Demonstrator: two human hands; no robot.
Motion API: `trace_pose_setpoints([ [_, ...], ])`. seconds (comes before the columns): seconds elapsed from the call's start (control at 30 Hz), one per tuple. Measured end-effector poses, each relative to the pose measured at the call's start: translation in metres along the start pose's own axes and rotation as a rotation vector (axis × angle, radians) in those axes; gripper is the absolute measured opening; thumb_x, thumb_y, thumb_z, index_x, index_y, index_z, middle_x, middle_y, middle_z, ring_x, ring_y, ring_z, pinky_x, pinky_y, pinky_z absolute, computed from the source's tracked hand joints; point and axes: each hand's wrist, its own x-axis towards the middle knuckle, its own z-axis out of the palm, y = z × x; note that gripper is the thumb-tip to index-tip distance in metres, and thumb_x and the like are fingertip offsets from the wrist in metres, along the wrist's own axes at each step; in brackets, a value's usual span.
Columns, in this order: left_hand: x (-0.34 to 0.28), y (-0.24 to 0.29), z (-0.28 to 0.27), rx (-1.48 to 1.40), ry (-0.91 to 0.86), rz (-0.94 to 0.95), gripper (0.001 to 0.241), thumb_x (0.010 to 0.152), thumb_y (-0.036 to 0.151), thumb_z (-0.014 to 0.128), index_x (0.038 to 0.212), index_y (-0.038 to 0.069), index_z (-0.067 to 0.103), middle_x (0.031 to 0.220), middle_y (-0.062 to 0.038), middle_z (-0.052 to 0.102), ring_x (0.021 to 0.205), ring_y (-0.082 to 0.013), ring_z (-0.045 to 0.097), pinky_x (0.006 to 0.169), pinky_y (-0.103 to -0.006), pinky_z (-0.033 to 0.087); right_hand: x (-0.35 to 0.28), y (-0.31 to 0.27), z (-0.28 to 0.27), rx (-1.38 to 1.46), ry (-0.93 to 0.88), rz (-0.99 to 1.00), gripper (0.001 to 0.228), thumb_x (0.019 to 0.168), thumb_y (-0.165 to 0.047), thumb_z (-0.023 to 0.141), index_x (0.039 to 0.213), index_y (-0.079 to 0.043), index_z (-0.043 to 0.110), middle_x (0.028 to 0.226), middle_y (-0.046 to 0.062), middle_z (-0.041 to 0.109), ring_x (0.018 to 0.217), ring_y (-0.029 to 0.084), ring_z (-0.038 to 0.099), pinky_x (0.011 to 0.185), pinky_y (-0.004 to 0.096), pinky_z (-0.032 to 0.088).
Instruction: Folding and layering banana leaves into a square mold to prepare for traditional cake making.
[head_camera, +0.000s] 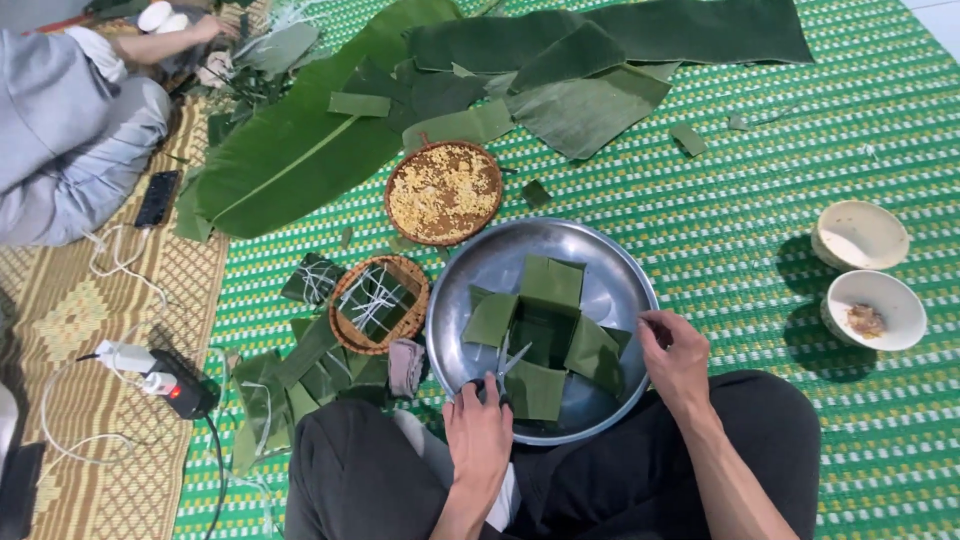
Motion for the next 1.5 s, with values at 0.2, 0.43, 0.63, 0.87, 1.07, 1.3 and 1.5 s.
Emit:
trace_pose_setpoints([
  [0.2, 0.001, 0.0, 0.004, 0.044, -0.015, -0.043, 0.055, 0.084, 0.025, 0.072, 0.134, 0.003, 0.063, 0.105, -0.014, 0.06, 0.086, -0.0295, 0.064, 0.082, -0.0398, 0.045, 0.001, 0.002, 0.003, -0.005, -0.012, 0.01, 0.019, 0.091, -0.006, 0.07, 0.107, 0.003, 0.076, 0.084, 0.008, 0.074, 0.068, 0.016, 0.061, 0.067, 0.028, 0.051],
  [0.43, 0.005, 0.0, 0.012, 0.043, 0.008, -0.076, 0.049, 0.084, 0.022, 0.07, 0.13, 0.004, 0.068, 0.101, -0.014, 0.062, 0.083, -0.0283, 0.067, 0.083, -0.0393, 0.046, 0.003, 0.004, 0.004, -0.032, -0.04, 0.039, 0.018, 0.093, -0.007, 0.07, 0.108, 0.002, 0.077, 0.084, 0.01, 0.073, 0.069, 0.016, 0.062, 0.067, 0.028, 0.052],
  [0.63, 0.009, 0.0, 0.002, -0.009, -0.005, -0.106, 0.046, 0.084, 0.019, 0.07, 0.127, 0.002, 0.069, 0.098, -0.014, 0.064, 0.08, -0.0283, 0.067, 0.081, -0.0388, 0.049, 0.002, 0.009, 0.01, -0.072, -0.03, -0.14, 0.014, 0.089, 0.0, 0.071, 0.102, 0.003, 0.074, 0.084, 0.008, 0.07, 0.065, 0.016, 0.058, 0.064, 0.029, 0.049],
  [0.87, 0.007, -0.002, 0.0, -0.015, 0.016, -0.116, 0.048, 0.081, 0.019, 0.073, 0.126, 0.004, 0.07, 0.1, -0.013, 0.063, 0.078, -0.0285, 0.068, 0.079, -0.0374, 0.048, -0.006, -0.005, 0.067, -0.131, -0.364, -0.277, 0.025, 0.084, -0.006, 0.068, 0.107, -0.01, 0.079, 0.109, 0.005, 0.068, 0.082, 0.024, 0.069, 0.077, 0.034, 0.057],
  [1.07, 0.006, -0.004, 0.009, 0.042, 0.055, -0.119, 0.043, 0.083, 0.011, 0.066, 0.125, 0.005, 0.072, 0.101, -0.014, 0.064, 0.079, -0.0303, 0.068, 0.085, -0.0404, 0.051, -0.032, -0.03, 0.115, -0.409, -0.501, -0.583, 0.04, 0.087, -0.015, 0.065, 0.126, -0.013, 0.071, 0.129, 0.003, 0.065, 0.116, 0.028, 0.059, 0.094, 0.041, 0.046],
  [1.3, 0.006, -0.003, 0.001, 0.023, 0.049, -0.072, 0.046, 0.079, 0.009, 0.07, 0.125, -0.001, 0.069, 0.099, -0.016, 0.064, 0.083, -0.0284, 0.067, 0.081, -0.0381, 0.051, -0.035, -0.017, 0.116, -0.357, -0.585, -0.477, 0.055, 0.089, -0.011, 0.061, 0.143, -0.017, 0.059, 0.141, 0.01, 0.061, 0.122, 0.033, 0.059, 0.102, 0.043, 0.049],
  [1.5, 0.008, -0.004, 0.0, 0.027, 0.041, -0.065, 0.048, 0.079, 0.006, 0.069, 0.127, 0.0, 0.068, 0.097, -0.014, 0.063, 0.083, -0.0277, 0.068, 0.082, -0.038, 0.051, -0.04, -0.015, 0.108, -0.342, -0.608, -0.418, 0.055, 0.091, -0.014, 0.06, 0.146, -0.016, 0.056, 0.142, 0.009, 0.059, 0.121, 0.033, 0.06, 0.102, 0.042, 0.049],
])
